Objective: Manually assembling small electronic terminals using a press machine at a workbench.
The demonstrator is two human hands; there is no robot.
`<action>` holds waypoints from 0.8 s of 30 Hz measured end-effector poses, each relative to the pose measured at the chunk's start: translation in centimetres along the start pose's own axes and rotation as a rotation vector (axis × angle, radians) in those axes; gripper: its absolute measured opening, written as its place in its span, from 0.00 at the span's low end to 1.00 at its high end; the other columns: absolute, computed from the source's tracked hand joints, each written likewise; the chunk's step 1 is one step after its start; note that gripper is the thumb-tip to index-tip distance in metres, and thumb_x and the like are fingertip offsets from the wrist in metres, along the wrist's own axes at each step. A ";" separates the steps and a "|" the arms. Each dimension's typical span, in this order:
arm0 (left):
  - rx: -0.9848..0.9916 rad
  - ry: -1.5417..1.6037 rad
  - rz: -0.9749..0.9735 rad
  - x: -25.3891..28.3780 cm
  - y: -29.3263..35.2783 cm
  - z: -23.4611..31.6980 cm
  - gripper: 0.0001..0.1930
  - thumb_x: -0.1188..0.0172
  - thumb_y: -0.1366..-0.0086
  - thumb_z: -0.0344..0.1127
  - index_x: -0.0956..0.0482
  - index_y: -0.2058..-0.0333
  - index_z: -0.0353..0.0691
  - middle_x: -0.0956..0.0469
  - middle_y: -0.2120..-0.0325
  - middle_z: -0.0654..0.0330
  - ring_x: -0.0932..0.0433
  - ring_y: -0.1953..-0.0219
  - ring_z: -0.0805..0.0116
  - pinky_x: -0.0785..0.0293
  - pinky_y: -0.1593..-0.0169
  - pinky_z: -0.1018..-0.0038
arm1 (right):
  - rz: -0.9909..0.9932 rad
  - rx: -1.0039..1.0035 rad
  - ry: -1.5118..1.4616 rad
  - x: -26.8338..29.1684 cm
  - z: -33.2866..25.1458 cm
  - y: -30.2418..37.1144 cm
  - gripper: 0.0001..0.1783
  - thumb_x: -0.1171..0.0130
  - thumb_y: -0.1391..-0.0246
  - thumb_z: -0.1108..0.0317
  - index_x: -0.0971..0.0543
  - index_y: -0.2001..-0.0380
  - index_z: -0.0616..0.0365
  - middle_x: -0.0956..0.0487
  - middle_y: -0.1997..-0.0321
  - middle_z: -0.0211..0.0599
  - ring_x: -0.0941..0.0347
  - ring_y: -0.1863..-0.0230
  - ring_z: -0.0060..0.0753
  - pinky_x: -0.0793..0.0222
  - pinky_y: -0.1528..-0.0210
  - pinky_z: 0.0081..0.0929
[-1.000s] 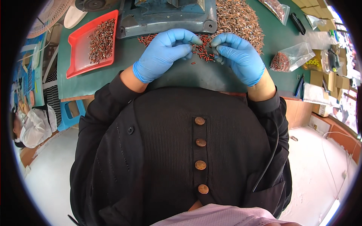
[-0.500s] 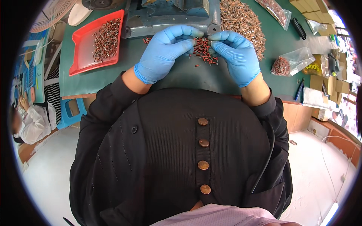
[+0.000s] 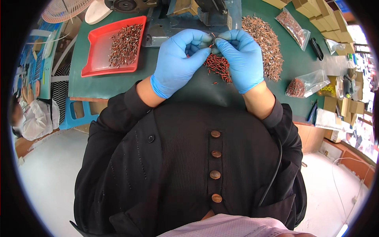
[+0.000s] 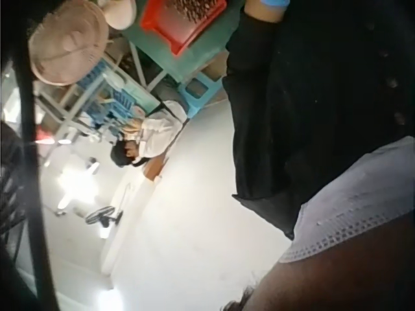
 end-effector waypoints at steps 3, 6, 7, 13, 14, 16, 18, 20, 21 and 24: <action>-0.008 -0.112 -0.023 0.6 -0.5 0.1 0.12 0.42 0.43 0.21 0.28 0.59 0.34 0.24 0.69 0.63 0.26 0.68 0.82 0.29 0.62 0.83 | 0.011 -0.007 0.081 -0.4 0.2 -0.6 0.06 0.46 0.46 0.79 0.28 0.64 0.67 0.24 0.68 0.37 0.26 0.69 0.23 0.29 0.63 0.19; 0.007 -0.208 -0.046 1.0 -1.3 0.4 0.13 0.42 0.43 0.22 0.30 0.59 0.35 0.24 0.68 0.64 0.26 0.67 0.81 0.29 0.61 0.83 | 0.020 0.036 0.192 -0.6 0.6 -1.6 0.06 0.46 0.46 0.79 0.29 0.64 0.66 0.24 0.69 0.35 0.28 0.70 0.21 0.30 0.64 0.18; 0.013 -0.134 -0.037 1.1 -1.6 0.4 0.13 0.42 0.43 0.22 0.30 0.59 0.35 0.24 0.68 0.64 0.26 0.67 0.81 0.29 0.61 0.83 | 0.027 0.085 0.242 -0.7 0.4 -2.0 0.06 0.46 0.46 0.79 0.29 0.65 0.66 0.25 0.69 0.34 0.29 0.71 0.20 0.30 0.65 0.18; 0.041 0.233 0.072 0.5 -2.0 -0.1 0.11 0.41 0.43 0.24 0.27 0.61 0.35 0.26 0.73 0.67 0.27 0.71 0.83 0.31 0.67 0.85 | 0.126 0.105 0.055 -1.6 -0.1 -2.7 0.05 0.46 0.45 0.78 0.29 0.64 0.64 0.25 0.70 0.32 0.30 0.71 0.18 0.32 0.66 0.15; 0.044 0.220 0.081 0.5 -2.1 -0.8 0.10 0.41 0.42 0.25 0.27 0.61 0.34 0.25 0.72 0.66 0.27 0.70 0.83 0.31 0.68 0.86 | 0.126 0.092 0.055 -1.7 0.5 -3.0 0.05 0.46 0.45 0.78 0.29 0.64 0.64 0.25 0.70 0.32 0.30 0.71 0.18 0.32 0.66 0.15; 0.074 0.241 0.075 0.4 -2.0 0.0 0.08 0.42 0.41 0.25 0.27 0.62 0.34 0.25 0.73 0.66 0.27 0.71 0.83 0.31 0.68 0.86 | 0.152 0.089 0.029 -2.0 -0.1 -2.7 0.05 0.46 0.45 0.77 0.30 0.64 0.64 0.25 0.69 0.32 0.31 0.70 0.18 0.33 0.65 0.16; 0.108 0.261 0.070 0.5 -2.2 0.4 0.07 0.43 0.41 0.24 0.26 0.63 0.33 0.24 0.73 0.65 0.27 0.71 0.84 0.31 0.69 0.86 | 0.155 0.112 0.000 -2.2 -0.2 -2.7 0.05 0.46 0.44 0.77 0.30 0.64 0.64 0.25 0.69 0.33 0.30 0.70 0.18 0.32 0.65 0.16; 0.125 0.228 0.082 0.7 -2.4 0.4 0.04 0.43 0.41 0.24 0.25 0.66 0.32 0.24 0.75 0.65 0.28 0.74 0.84 0.32 0.70 0.86 | 0.157 0.131 -0.030 -2.5 -0.1 -2.9 0.05 0.46 0.44 0.77 0.30 0.65 0.64 0.25 0.69 0.33 0.30 0.70 0.18 0.32 0.66 0.16; 0.116 0.226 0.082 0.7 -2.9 0.6 0.04 0.43 0.41 0.24 0.25 0.66 0.32 0.24 0.75 0.65 0.28 0.74 0.84 0.32 0.70 0.86 | 0.169 0.137 -0.044 -2.5 -0.2 -3.4 0.05 0.45 0.45 0.77 0.29 0.66 0.64 0.24 0.70 0.33 0.29 0.71 0.18 0.31 0.67 0.16; 0.101 0.236 0.154 1.0 -4.1 1.1 0.03 0.42 0.41 0.24 0.24 0.68 0.33 0.24 0.77 0.67 0.29 0.76 0.85 0.33 0.72 0.86 | 0.190 0.151 -0.064 -2.4 -0.3 -4.9 0.05 0.44 0.47 0.77 0.28 0.67 0.65 0.24 0.72 0.33 0.28 0.73 0.18 0.30 0.69 0.16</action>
Point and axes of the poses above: each hand's wrist, its own y-axis away from the middle knuckle, its own x-axis out of the back of the hand, z = x × y, the point moved 1 cm from there along -y, towards the middle knuckle
